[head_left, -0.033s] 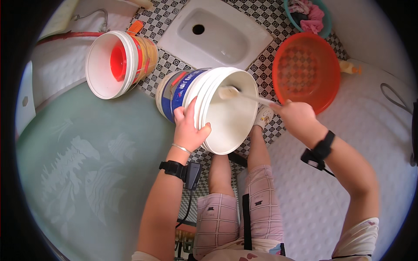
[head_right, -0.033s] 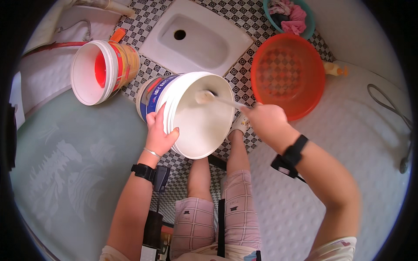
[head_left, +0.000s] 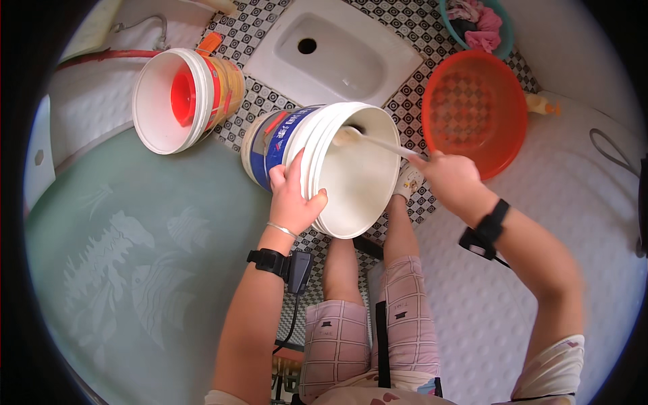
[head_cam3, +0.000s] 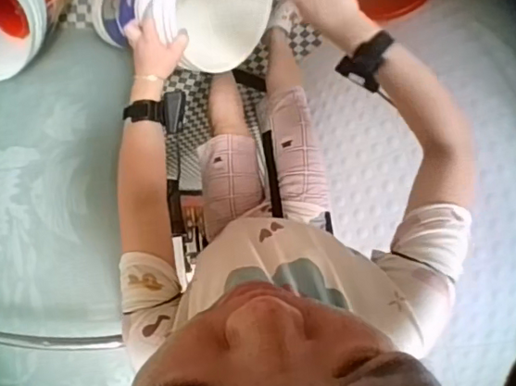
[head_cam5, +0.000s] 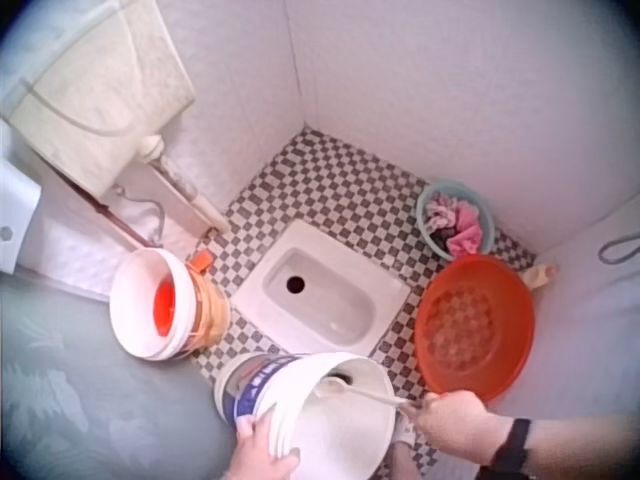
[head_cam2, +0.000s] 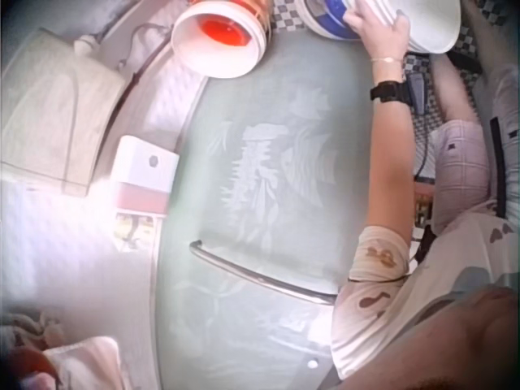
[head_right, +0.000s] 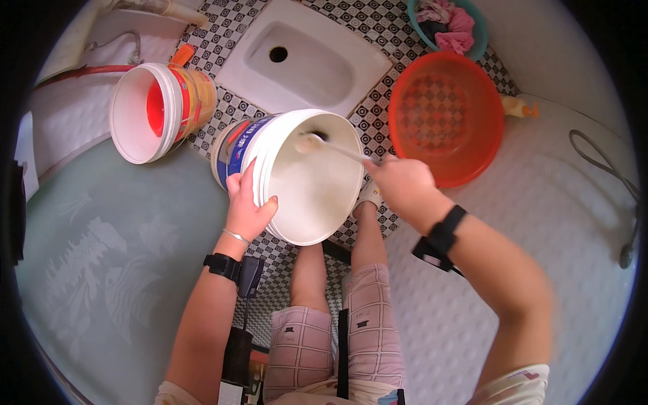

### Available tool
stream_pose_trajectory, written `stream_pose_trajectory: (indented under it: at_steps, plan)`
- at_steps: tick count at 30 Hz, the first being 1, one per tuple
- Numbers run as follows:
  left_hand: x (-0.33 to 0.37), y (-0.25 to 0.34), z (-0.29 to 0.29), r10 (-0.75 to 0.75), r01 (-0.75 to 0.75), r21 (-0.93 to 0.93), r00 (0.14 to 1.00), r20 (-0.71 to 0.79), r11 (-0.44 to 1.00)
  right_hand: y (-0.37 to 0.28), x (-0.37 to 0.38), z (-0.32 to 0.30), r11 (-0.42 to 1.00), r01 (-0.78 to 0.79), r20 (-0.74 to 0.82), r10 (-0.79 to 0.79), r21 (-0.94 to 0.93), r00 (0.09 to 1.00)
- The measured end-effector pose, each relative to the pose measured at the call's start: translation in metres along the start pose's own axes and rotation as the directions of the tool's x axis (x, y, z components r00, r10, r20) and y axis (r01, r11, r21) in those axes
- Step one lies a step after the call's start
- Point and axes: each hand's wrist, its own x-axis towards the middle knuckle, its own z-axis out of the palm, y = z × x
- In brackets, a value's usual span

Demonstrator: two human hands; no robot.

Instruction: The person fills a white bucket with water from a wall tap, then uses a long-handled brush to scrub the interior surfaces. They rinse the bucket by adding more water and pouring it out, repeating the scrubbing and rinsing steps. Finally, they clean a red scoop with the brush and place it in the bucket.

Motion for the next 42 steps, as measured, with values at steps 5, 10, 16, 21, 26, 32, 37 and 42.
stream_pose_trajectory:
  at_steps: [5,10,16,21,26,32,37,42]
  plan:
    - [0.009,0.007,0.002,-0.024,0.024,0.001,1.0,0.011,1.0,-0.054,0.093,0.041,0.99,0.129,-0.193,-0.117,0.05,0.974]
    - [0.011,0.005,0.0,-0.012,0.011,0.031,0.999,0.041,0.999,-0.08,0.153,0.095,0.913,-0.017,-0.007,0.021,0.407,1.0]
    - [0.013,0.002,0.0,-0.042,0.042,-0.024,0.999,-0.009,0.999,-0.049,0.081,0.105,0.833,0.113,0.119,-0.209,0.541,0.971]
    - [0.012,0.011,0.001,-0.023,0.023,0.025,1.0,0.006,0.999,0.012,-0.012,0.012,0.977,0.005,0.272,-0.064,0.212,0.96]
    - [0.019,0.016,0.004,-0.052,0.052,0.01,0.998,-0.019,0.999,0.02,-0.012,-0.007,0.987,-0.146,0.088,0.152,-0.065,0.984]
    - [0.047,0.002,-0.008,-0.067,0.066,-0.008,0.994,-0.092,0.998,-0.034,-0.017,0.061,0.93,0.041,0.27,-0.148,0.365,0.952]
    - [0.059,0.001,-0.026,-0.047,0.045,-0.038,0.998,-0.048,0.998,-0.029,0.033,0.068,0.961,0.101,0.049,-0.118,0.259,0.992]
    - [0.047,0.003,-0.023,-0.034,0.033,-0.026,0.999,-0.017,0.999,-0.055,0.148,0.044,0.98,0.197,-0.174,-0.19,0.027,0.966]
